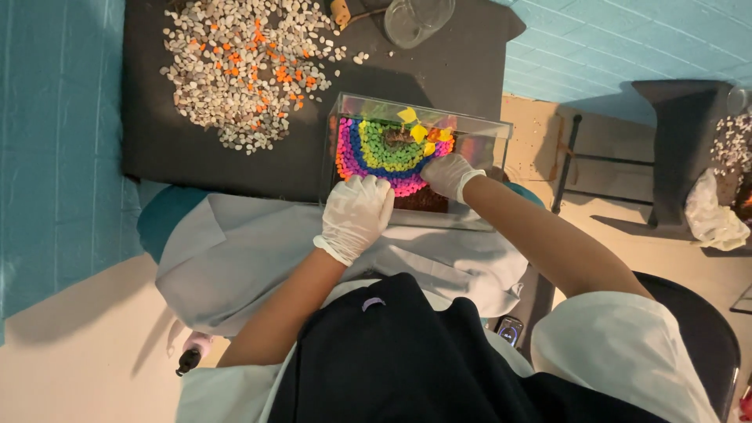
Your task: Arranging colorful decorative stones inside a clear plastic container to create a layered pattern.
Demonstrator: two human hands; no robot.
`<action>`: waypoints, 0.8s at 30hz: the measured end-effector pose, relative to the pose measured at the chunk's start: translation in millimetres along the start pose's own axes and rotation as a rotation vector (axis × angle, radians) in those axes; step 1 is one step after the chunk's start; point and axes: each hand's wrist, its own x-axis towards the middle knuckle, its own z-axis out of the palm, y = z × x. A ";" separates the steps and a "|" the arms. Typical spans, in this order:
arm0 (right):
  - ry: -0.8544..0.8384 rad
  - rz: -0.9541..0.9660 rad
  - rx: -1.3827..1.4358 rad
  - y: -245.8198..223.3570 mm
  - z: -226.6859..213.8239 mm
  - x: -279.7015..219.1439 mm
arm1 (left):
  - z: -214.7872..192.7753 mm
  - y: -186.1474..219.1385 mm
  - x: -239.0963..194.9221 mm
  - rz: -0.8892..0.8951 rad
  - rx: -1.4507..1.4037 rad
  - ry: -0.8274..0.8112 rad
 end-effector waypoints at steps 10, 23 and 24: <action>-0.022 0.028 0.003 9.4 23.0 8.2 | 0.5 -0.9 -0.6 0.011 -0.031 0.021; 0.087 0.044 -0.046 1.8 28.7 12.4 | -1.8 -1.9 -0.9 0.021 -0.018 0.028; 0.110 0.037 -0.086 1.1 30.0 11.7 | -1.8 -2.0 -0.8 0.019 -0.017 0.028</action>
